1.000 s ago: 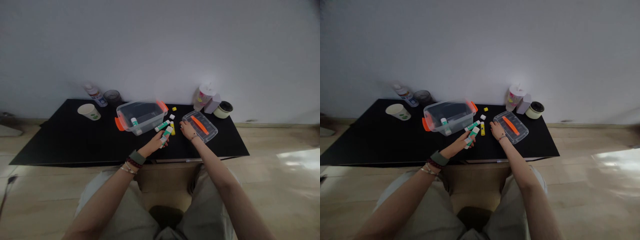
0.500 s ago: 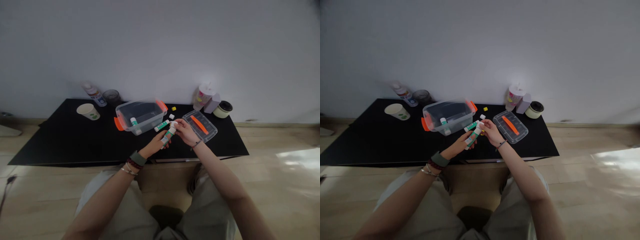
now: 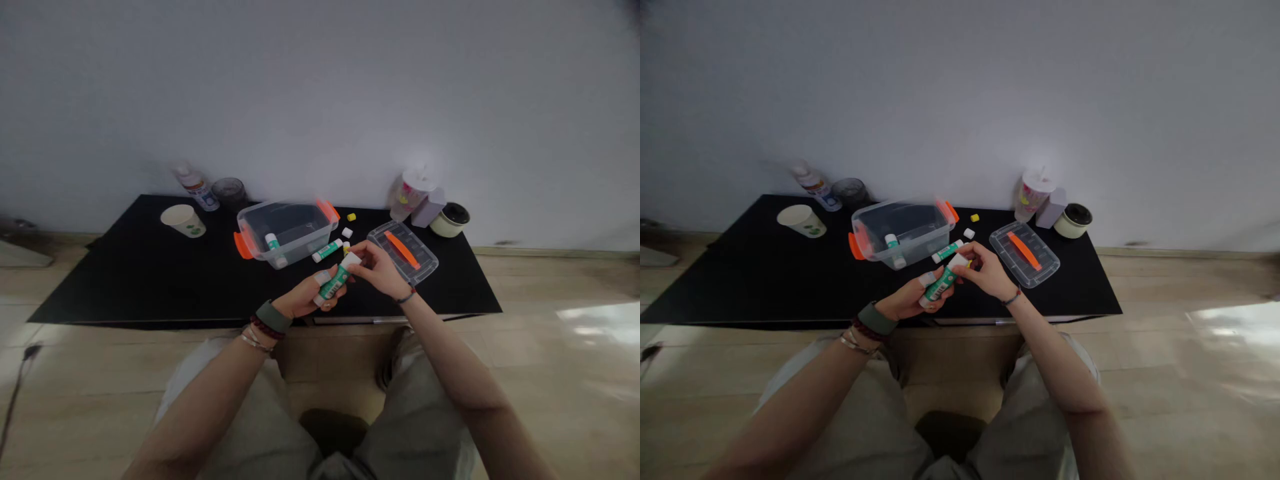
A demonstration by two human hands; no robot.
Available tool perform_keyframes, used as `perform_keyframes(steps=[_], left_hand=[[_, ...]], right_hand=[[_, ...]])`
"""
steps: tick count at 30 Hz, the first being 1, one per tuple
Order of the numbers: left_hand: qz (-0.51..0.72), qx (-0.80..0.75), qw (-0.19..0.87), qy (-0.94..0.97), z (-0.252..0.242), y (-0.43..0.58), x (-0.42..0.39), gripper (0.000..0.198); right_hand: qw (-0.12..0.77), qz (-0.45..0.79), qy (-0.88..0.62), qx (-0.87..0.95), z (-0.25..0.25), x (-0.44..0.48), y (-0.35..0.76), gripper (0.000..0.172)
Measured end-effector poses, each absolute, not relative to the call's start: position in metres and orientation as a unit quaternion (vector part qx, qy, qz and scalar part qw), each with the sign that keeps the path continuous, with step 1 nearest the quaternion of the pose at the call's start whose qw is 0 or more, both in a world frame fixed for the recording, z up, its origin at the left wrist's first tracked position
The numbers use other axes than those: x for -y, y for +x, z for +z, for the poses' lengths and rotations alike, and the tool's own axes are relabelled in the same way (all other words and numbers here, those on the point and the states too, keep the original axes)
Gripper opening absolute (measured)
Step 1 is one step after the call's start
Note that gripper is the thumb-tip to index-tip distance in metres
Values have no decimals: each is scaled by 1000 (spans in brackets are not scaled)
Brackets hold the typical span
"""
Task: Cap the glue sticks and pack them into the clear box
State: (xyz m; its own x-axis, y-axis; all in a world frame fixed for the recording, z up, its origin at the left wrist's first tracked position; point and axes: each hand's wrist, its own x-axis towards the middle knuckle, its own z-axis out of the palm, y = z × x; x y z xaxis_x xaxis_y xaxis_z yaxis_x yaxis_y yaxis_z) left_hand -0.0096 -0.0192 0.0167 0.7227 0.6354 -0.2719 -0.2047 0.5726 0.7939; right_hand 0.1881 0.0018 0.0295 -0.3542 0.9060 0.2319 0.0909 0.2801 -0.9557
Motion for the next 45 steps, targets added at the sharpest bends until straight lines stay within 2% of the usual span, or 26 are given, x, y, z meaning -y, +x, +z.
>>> perform_keyframes(steps=[5,12,19,25,27,31,33,36,41,43,45], left_hand=[[201,-191,885,373,23,-14,18,52],[192,-217,842,456,31,-9,29,54],[236,-312,718,576,36,1,40,48],[267,-435,516,688,25,5,40,32],[251,-426,561,664,26,4,39,35],[197,-294,761,544,38,0,43,50],[186,-243,793,526,43,-1,46,54],[205,-255,743,583,43,-2,48,53],[208,-431,483,733,29,0,42,40],[195,-448,490,722,26,-1,39,41],[178,-403,610,659,28,-3,39,47]], right_hand=[[404,365,-367,754,44,8,199,34],[360,251,-359,824,51,20,194,36],[327,224,-426,813,42,20,183,34],[276,202,-534,773,34,18,175,36],[285,230,-519,772,35,19,176,38],[342,280,-383,811,49,26,185,38],[353,256,-345,831,58,30,188,35],[324,206,-396,834,62,35,185,35],[199,186,-605,748,45,31,171,32],[185,215,-615,736,41,29,171,37],[221,248,-549,767,42,31,176,39]])
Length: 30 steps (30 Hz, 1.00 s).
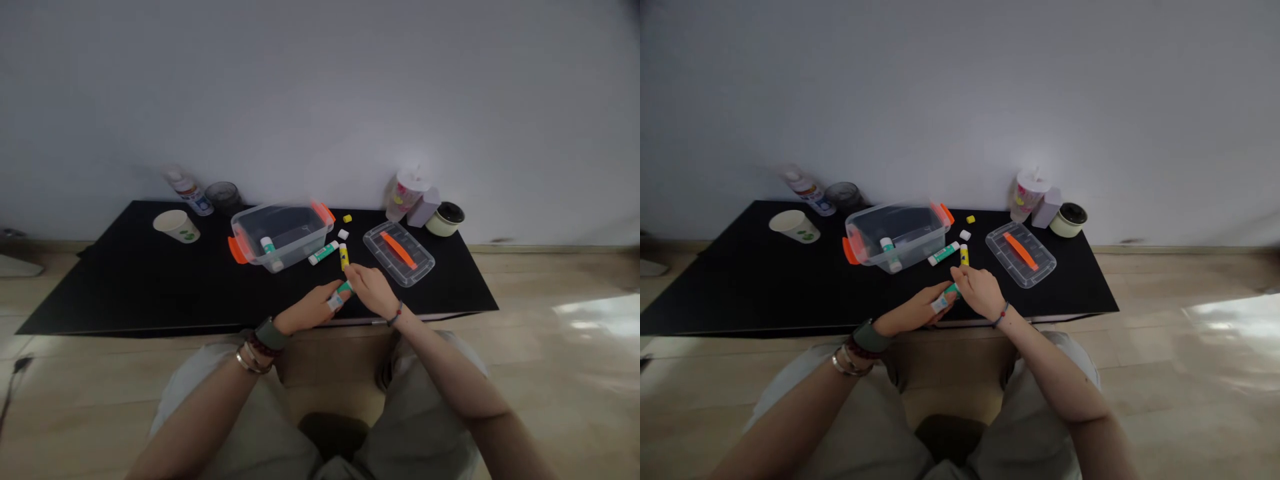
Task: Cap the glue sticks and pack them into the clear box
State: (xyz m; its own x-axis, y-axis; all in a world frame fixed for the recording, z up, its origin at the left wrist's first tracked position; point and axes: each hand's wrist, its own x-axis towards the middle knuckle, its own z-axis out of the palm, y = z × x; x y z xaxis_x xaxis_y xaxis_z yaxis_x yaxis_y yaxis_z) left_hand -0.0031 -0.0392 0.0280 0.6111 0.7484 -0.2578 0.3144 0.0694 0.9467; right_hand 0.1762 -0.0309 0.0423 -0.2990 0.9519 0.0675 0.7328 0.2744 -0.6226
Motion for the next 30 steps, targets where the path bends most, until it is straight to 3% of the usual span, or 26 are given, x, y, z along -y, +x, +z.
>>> perform_keyframes(steps=[3,5,8,12,14,19,22,25,30], left_hand=[[147,-278,778,544,35,-7,42,54],[144,-236,808,521,39,-8,45,55],[184,-281,754,564,38,-6,48,54],[204,-405,602,657,30,-1,46,46],[202,-429,590,654,28,-1,44,45],[120,-284,808,502,39,-6,43,56],[99,-232,846,470,45,-7,44,59],[159,-287,770,547,39,-4,44,55],[196,-451,482,725,13,5,45,34]], right_hand=[[293,234,-404,834,52,37,185,35],[309,203,-375,850,56,41,186,33],[282,186,-456,824,52,43,180,33],[212,190,-598,749,36,36,169,29],[219,222,-604,734,32,34,169,32],[338,289,-418,792,47,40,180,34],[353,262,-381,813,56,43,183,35],[296,223,-478,796,51,38,177,35],[141,186,-636,736,32,26,169,33]])
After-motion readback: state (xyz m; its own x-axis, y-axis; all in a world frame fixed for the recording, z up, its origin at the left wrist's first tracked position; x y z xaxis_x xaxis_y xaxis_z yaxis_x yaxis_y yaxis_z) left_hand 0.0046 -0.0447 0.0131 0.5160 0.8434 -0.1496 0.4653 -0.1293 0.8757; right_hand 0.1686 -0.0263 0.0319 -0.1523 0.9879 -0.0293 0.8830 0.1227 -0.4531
